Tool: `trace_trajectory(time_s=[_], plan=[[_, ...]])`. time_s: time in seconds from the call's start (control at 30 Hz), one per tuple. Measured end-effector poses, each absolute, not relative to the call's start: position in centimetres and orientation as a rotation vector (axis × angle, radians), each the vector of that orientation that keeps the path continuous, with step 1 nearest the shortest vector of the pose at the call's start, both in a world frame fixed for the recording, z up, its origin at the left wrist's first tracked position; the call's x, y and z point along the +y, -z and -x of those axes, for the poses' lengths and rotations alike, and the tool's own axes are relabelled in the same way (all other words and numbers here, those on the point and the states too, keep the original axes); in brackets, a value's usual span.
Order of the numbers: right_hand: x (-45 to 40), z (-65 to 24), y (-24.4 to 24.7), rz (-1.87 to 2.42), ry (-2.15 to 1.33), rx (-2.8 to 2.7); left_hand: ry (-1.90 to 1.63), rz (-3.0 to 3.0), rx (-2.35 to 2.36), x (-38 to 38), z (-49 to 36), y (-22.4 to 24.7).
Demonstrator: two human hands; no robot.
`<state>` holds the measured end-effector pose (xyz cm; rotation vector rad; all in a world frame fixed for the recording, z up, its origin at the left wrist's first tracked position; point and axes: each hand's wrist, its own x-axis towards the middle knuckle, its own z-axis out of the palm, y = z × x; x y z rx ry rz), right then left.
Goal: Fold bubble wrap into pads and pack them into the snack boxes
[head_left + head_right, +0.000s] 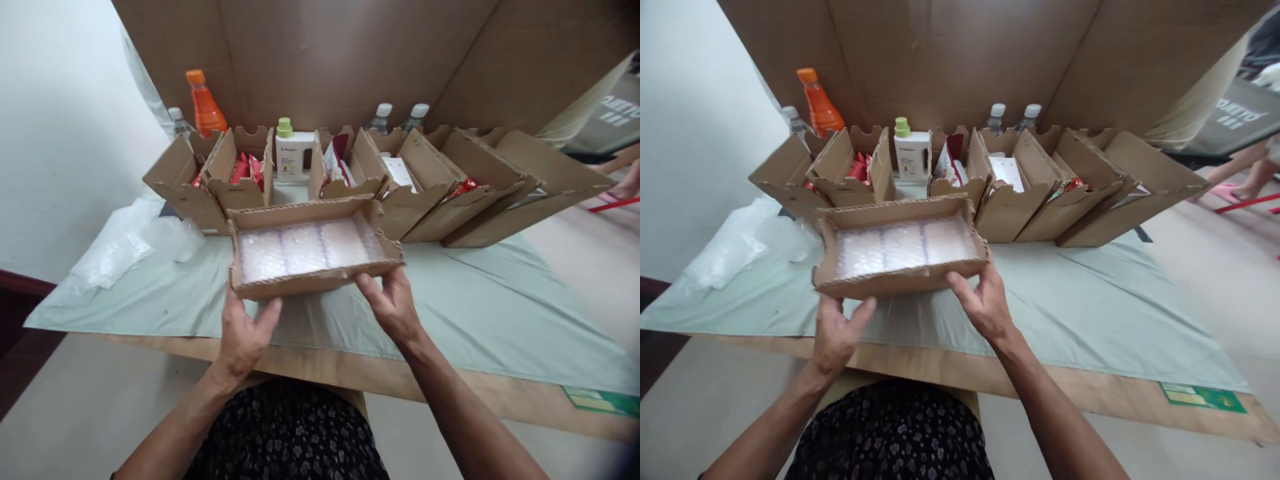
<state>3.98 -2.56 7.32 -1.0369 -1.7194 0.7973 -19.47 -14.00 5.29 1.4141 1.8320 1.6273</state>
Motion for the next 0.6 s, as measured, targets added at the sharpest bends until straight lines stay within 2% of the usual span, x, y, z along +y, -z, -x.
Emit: trace_trajectory(time_s=[0.17,0.43,0.6], plan=[[-3.2,-5.7,-6.0,1.073,-0.807,-1.722,-1.585,-1.39,1.861,-17.0,16.9,-4.1],[4.2,2.8,-6.5,0.845,-0.9,-1.751,-1.518,-1.293,1.979,-20.7,15.3,-2.7],[4.4,4.4,-4.1,0.88,-0.832,-1.694,-1.514,-1.285,1.942,-21.1,14.3,-0.8]])
